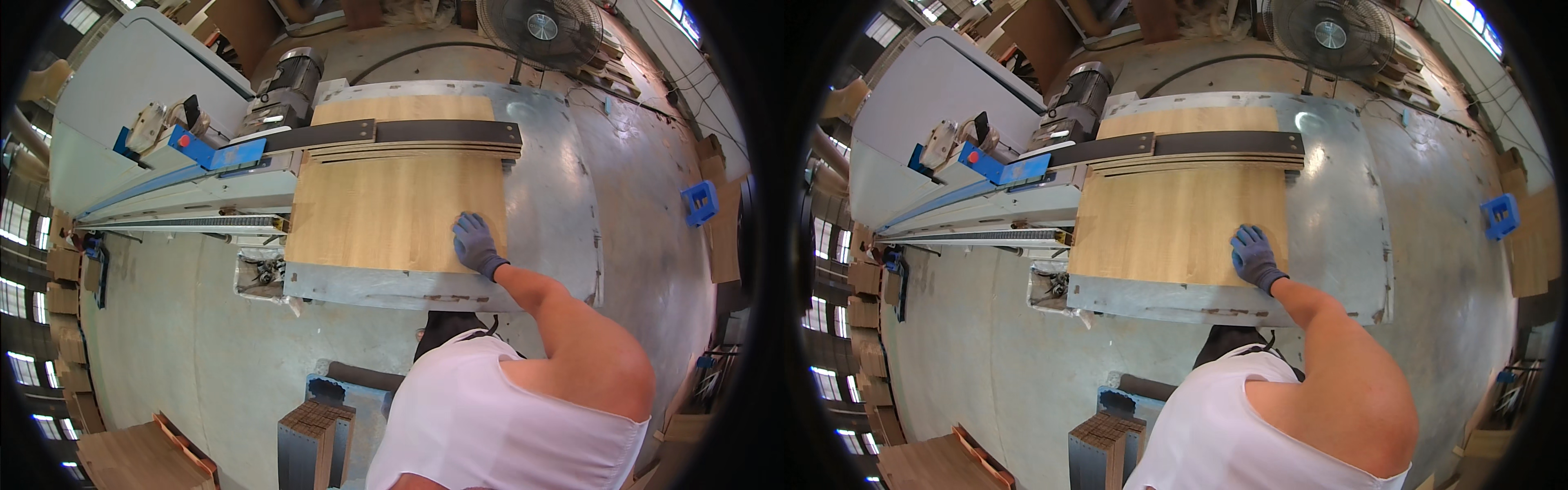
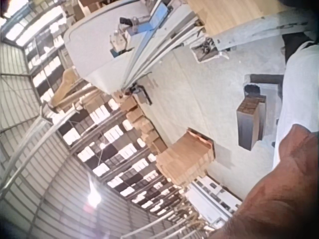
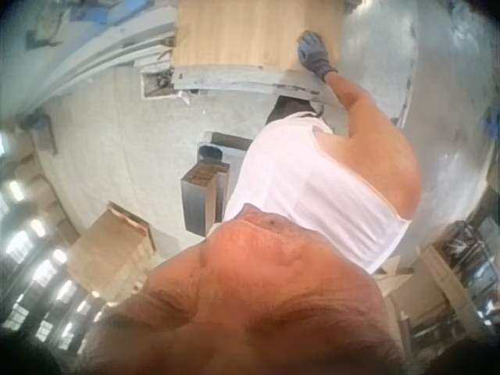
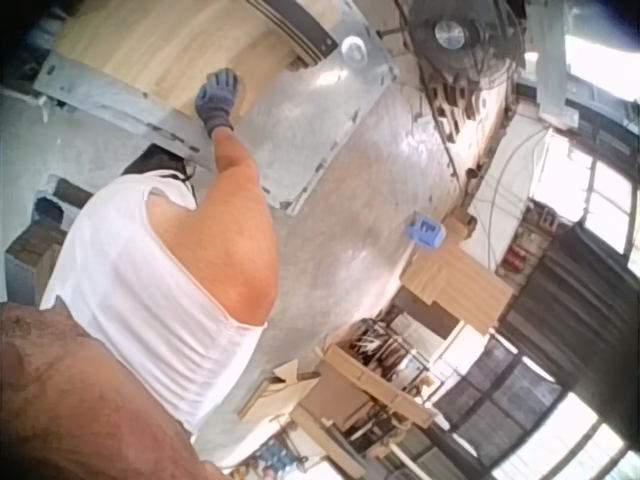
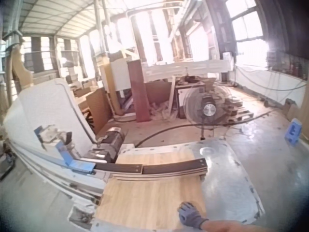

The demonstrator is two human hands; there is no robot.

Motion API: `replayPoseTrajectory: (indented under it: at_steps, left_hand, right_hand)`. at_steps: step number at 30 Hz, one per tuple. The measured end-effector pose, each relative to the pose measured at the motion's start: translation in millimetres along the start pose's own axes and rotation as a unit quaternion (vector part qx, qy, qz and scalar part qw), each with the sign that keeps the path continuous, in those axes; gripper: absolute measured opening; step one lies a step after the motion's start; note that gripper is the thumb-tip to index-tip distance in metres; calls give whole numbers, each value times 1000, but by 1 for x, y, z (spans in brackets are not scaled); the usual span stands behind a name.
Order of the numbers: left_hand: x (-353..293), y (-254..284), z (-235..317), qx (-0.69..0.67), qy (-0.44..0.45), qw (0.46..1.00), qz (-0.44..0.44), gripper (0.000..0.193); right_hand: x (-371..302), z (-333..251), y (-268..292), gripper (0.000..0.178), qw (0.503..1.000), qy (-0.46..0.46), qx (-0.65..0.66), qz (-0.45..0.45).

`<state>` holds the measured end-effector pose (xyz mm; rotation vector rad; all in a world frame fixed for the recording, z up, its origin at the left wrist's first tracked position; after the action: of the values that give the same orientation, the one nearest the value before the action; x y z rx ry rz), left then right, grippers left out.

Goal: The person feeds wooden boards into an edge banding machine by hand, retrieves the processed panels from the machine bed, and stacks them onto a pallet.

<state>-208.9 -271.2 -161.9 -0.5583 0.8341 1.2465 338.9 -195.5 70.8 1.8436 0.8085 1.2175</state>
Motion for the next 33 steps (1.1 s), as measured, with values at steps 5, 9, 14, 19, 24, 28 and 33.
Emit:
replayPoseTrajectory:
  at_steps: [5,9,14,19,24,28,33]
  left_hand:
    - [-6,-1,-2,-16,1,1000,6,20]
    - [-12,-2,-4,-29,-1,1000,12,21]
    - [-17,-3,-3,-43,3,999,15,21]
    - [-19,-7,-2,-62,7,998,21,22]
    - [-23,-10,1,-89,11,995,31,23]
    - [-32,-15,8,-131,18,990,52,23]
    - [-55,-18,27,-214,43,970,112,24]
  right_hand:
    - [1,-1,1,28,1000,4,0,1]
    - [2,-1,2,27,1000,2,-2,-4]
    - [1,-1,2,25,1000,2,3,1]
    - [0,-2,4,27,1000,7,-7,1]
    - [1,-1,3,27,1000,10,-9,15]
    - [20,1,-19,25,1000,-13,-9,-26]
    - [133,-11,-13,30,997,17,34,72]
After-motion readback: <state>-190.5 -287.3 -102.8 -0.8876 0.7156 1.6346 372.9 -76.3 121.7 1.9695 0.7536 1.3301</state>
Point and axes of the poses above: each hand's wrist, its own x-axis towards the middle knuckle, its own y-axis out of the back of the hand, z = x × y, the point moved 6 cm from there along x, towards the middle knuckle, and after that the axes turned 6 degrees about -x, right-handed, at the moved point
